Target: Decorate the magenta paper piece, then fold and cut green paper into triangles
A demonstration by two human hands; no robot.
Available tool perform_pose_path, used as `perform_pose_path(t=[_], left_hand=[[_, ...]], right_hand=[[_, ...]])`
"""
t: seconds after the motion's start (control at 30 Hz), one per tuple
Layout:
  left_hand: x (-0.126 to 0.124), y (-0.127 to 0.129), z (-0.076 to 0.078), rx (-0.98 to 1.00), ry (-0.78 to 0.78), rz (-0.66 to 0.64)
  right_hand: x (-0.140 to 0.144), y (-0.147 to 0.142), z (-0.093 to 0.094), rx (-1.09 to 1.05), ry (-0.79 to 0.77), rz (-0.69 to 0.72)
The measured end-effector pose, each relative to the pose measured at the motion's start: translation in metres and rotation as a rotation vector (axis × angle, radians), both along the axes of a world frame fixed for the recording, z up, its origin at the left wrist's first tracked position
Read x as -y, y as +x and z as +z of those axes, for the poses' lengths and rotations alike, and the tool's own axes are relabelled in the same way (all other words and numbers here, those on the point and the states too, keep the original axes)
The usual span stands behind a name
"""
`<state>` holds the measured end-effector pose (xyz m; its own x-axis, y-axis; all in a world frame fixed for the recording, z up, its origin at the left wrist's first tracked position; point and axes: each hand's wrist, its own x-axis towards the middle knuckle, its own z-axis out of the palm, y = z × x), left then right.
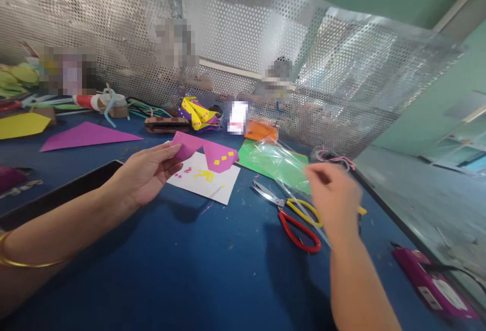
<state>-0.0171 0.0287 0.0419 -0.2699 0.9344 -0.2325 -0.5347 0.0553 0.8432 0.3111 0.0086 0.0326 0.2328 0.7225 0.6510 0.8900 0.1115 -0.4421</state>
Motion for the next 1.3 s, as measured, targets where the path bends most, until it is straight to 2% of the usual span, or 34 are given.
perform_pose_path(t=[0.07, 0.1, 0.13, 0.17, 0.23, 0.33, 0.43, 0.6, 0.97, 1.13, 1.3], left_hand=[[0.0, 0.001, 0.001, 0.024, 0.002, 0.021], [-0.001, 0.001, 0.001, 0.038, 0.004, 0.029], [0.0, 0.002, 0.001, 0.052, 0.006, 0.03], [0.0, 0.002, 0.0, 0.063, 0.008, 0.023], [0.0, 0.003, -0.002, 0.07, 0.012, -0.002], [0.0, 0.003, -0.005, 0.052, -0.006, -0.03], [0.001, 0.004, -0.006, 0.039, -0.017, -0.04], [0.003, 0.006, -0.008, 0.018, -0.008, -0.068], [0.006, 0.009, -0.012, -0.055, 0.03, -0.147], [0.007, 0.009, -0.013, -0.093, 0.051, -0.135], [0.007, 0.009, -0.011, -0.092, 0.058, -0.097]], right_hand=[[0.004, -0.048, -0.008, -0.01, -0.109, 0.284], [0.004, -0.069, -0.014, -0.02, -0.22, 0.468], [0.003, -0.086, -0.022, -0.032, -0.305, 0.578], [-0.001, -0.1, -0.03, -0.034, -0.382, 0.618], [-0.013, -0.117, -0.045, -0.02, -0.439, 0.594], [-0.034, -0.123, -0.062, -0.019, -0.455, 0.533], [-0.047, -0.123, -0.071, -0.037, -0.452, 0.509], [-0.049, -0.124, -0.079, -0.065, -0.435, 0.512], [-0.047, -0.126, -0.08, -0.037, -0.445, 0.496], [-0.046, -0.126, -0.079, 0.009, -0.454, 0.48], [-0.026, -0.128, -0.073, 0.077, -0.449, 0.519]])
